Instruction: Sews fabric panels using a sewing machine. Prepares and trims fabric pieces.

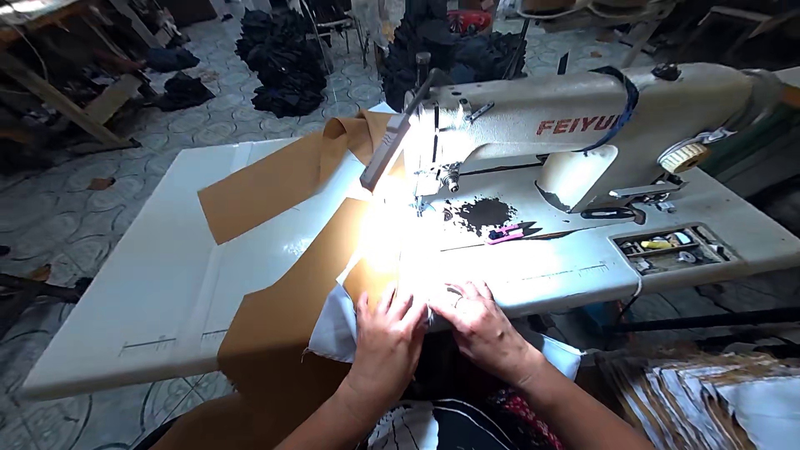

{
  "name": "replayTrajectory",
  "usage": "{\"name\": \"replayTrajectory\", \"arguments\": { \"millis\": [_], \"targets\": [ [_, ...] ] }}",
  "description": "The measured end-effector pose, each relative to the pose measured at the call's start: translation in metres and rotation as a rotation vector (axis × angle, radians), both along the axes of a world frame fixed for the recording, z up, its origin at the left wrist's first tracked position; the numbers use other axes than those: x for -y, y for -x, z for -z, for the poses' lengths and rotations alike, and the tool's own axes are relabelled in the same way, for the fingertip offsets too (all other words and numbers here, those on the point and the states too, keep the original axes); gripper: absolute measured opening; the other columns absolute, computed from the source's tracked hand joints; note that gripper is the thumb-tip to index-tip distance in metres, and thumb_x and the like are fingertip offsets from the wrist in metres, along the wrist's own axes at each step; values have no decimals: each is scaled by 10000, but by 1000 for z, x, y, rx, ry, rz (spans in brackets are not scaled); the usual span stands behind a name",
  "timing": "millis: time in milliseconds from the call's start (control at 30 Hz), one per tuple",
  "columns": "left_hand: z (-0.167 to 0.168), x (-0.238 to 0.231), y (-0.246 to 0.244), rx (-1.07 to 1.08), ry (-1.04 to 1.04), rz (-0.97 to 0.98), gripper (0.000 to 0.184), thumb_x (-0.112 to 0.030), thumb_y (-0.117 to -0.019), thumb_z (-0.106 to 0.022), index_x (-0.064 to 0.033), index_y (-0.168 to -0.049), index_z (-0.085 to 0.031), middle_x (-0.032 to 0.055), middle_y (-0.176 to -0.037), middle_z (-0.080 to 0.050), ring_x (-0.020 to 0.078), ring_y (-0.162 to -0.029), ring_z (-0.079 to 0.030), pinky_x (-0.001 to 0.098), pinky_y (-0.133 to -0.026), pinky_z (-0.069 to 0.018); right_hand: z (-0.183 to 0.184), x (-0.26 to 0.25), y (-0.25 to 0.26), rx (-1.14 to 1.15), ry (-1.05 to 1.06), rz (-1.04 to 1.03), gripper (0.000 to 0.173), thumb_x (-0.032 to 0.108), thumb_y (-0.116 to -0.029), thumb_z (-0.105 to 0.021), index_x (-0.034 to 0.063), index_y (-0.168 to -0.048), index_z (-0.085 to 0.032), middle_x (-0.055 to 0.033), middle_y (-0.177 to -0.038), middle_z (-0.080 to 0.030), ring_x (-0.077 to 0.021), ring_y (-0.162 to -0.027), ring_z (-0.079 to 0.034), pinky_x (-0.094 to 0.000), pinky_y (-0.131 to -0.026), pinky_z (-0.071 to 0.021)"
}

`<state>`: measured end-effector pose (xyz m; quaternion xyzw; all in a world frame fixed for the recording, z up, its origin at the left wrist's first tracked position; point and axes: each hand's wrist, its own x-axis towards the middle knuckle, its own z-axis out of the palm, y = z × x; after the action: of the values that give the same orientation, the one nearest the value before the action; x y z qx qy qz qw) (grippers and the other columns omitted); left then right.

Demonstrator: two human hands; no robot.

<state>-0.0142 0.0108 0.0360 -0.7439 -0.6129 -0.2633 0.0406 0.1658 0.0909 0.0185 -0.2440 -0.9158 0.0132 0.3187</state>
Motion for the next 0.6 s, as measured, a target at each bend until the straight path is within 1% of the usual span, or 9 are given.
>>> {"name": "replayTrajectory", "arguments": {
  "millis": [67, 133, 167, 233, 300, 400, 467, 533, 600],
  "targets": [
    [4, 3, -3, -9, -12, -11, 326, -339, -950, -597, -155, -1145, -784, 108, -1238, -737, 441, -1227, -643, 803, -951, -397, -1, -2, -4, 16, -27, -8, 317, 55, -904, -549, 169, -1096, -775, -35, -963, -768, -303, -1094, -688, -507, -951, -506],
    [9, 4, -6, -30, -35, -32, 392, -409, -977, -522, -188, -1171, -782, 90, -1267, -730, 432, -1223, -648, 783, -935, -414, -2, -4, -6, 26, -51, -5, 301, 71, -922, -535, 174, -1070, -776, -19, -969, -767, -274, -1086, -688, -474, -946, -511],
    [11, 4, -6, -34, -46, -38, 419, -433, -989, -488, -199, -1174, -782, 84, -1273, -729, 428, -1217, -652, 769, -915, -428, -2, -4, -7, 29, -58, -4, 298, 71, -917, -537, 172, -1061, -777, -15, -975, -768, -266, -1087, -691, -468, -946, -517],
    [13, 3, -6, -11, -46, -36, 440, -447, -1007, -461, -197, -1172, -784, 83, -1275, -727, 430, -1228, -647, 794, -945, -405, -3, -5, -7, 29, -75, -7, 291, 62, -899, -547, 166, -1047, -775, -14, -992, -768, -259, -1070, -697, -456, -915, -529],
    [13, 0, -5, -9, -57, -37, 446, -462, -1006, -455, -206, -1156, -788, 72, -1259, -736, 417, -1212, -659, 746, -891, -451, -4, -6, -6, 30, -85, -2, 292, 56, -880, -560, 167, -1045, -774, -13, -1035, -766, -250, -1067, -697, -447, -907, -538],
    [13, -9, -3, 5, -47, -26, 390, -416, -980, -529, -187, -1169, -782, 92, -1269, -728, 434, -1239, -637, 791, -949, -408, -6, -13, -3, 35, -68, -1, 287, 50, -871, -566, 143, -1040, -778, -35, -1013, -767, -264, -1062, -702, -458, -910, -538],
    [12, -19, -2, 12, -16, -21, 358, -372, -949, -600, -169, -1187, -774, 115, -1291, -712, 441, -1256, -623, 807, -959, -390, -6, -22, 0, 38, -66, 3, 282, 54, -862, -573, 131, -1038, -779, -57, -1024, -767, -280, -1043, -710, -477, -874, -546],
    [8, -29, 0, 28, 11, -23, 345, -333, -943, -605, -158, -1191, -771, 120, -1297, -708, 432, -1248, -630, 802, -966, -388, -5, -33, 4, 37, -81, 9, 277, 71, -863, -582, 120, -1046, -785, -77, -1042, -772, -297, -1023, -723, -502, -840, -553],
    [3, -41, 2, 43, 44, -25, 335, -274, -930, -596, -154, -1190, -770, 110, -1298, -708, 412, -1238, -637, 770, -976, -401, -6, -45, 9, 34, -95, 16, 248, 90, -905, -590, 113, -1054, -787, -80, -1057, -773, -300, -1017, -731, -522, -851, -563]
  ]
}}
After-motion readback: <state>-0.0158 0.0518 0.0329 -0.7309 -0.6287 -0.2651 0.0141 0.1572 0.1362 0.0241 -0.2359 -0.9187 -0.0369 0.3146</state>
